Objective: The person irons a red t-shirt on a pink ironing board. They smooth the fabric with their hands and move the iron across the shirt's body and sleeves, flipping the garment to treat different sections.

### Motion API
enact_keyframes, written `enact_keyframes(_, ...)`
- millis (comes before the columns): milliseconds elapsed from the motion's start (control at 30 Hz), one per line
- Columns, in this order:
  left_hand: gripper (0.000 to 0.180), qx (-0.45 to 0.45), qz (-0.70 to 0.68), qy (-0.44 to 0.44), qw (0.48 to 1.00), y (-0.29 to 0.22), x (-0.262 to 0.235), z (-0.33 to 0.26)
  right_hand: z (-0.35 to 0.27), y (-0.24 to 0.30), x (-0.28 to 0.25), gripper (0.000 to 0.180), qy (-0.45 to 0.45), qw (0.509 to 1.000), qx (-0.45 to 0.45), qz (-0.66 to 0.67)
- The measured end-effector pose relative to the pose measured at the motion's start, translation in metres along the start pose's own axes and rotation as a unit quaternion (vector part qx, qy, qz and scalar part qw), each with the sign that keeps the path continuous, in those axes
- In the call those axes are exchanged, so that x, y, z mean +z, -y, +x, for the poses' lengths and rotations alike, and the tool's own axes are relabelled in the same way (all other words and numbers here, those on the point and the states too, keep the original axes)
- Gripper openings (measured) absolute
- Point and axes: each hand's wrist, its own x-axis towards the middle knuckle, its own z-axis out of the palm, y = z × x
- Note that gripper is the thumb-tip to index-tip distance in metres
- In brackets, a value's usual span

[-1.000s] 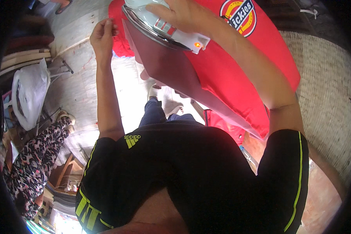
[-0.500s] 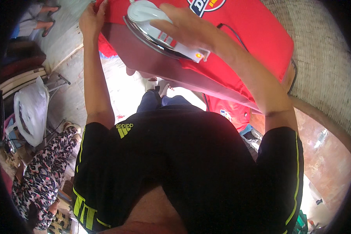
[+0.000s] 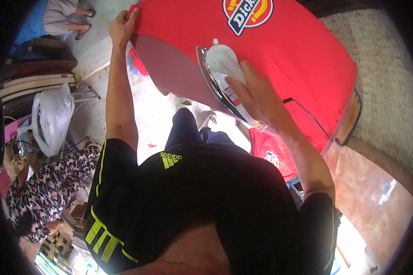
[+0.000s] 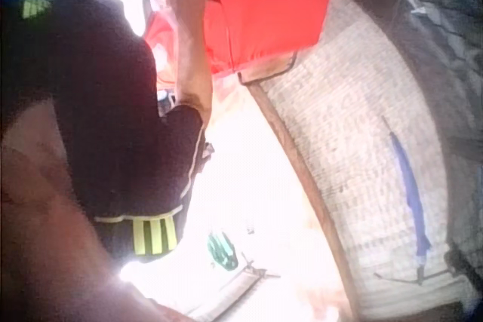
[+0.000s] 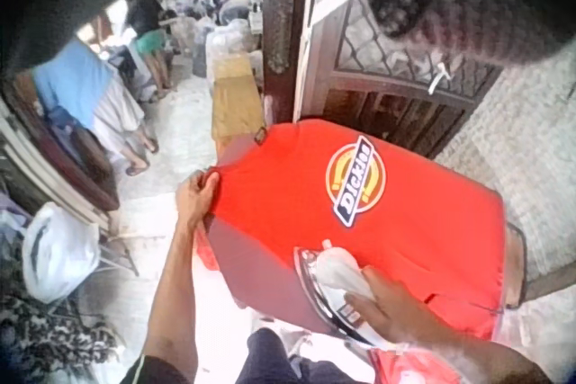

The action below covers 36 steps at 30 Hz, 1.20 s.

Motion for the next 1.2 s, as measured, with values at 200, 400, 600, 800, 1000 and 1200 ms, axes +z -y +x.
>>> enact_keyframes(200, 0.029, -0.028, -0.292, 0.114, 0.949, 0.024, 0.004, 0.011, 0.078, 0.027, 0.016, 0.032, 0.021, 0.998, -0.062, -0.019)
enact_keyframes(400, 0.025, -0.059, -0.322, 0.101, 0.939, 0.034, 0.006, 0.013, 0.149, 0.056, 0.036, 0.035, 0.044, 0.990, -0.127, -0.042)
enact_keyframes(600, 0.026, -0.136, -0.438, 0.069, 0.886, 0.033, -0.016, -0.014, 0.208, 0.086, 0.058, 0.038, 0.053, 0.979, -0.197, -0.022)
enact_keyframes(800, 0.023, -0.131, -0.477, 0.020, 0.869, 0.041, -0.007, -0.027, 0.241, 0.088, 0.052, 0.036, 0.069, 0.971, -0.207, -0.097)
enact_keyframes(1000, 0.011, 0.010, -0.406, -0.038, 0.913, -0.008, -0.022, -0.039, 0.202, 0.082, 0.032, 0.038, 0.082, 0.983, -0.114, -0.114)
enact_keyframes(1200, 0.012, 0.187, -0.230, 0.052, 0.954, -0.038, -0.007, -0.060, 0.121, 0.051, -0.006, 0.041, 0.042, 0.992, -0.047, -0.107)
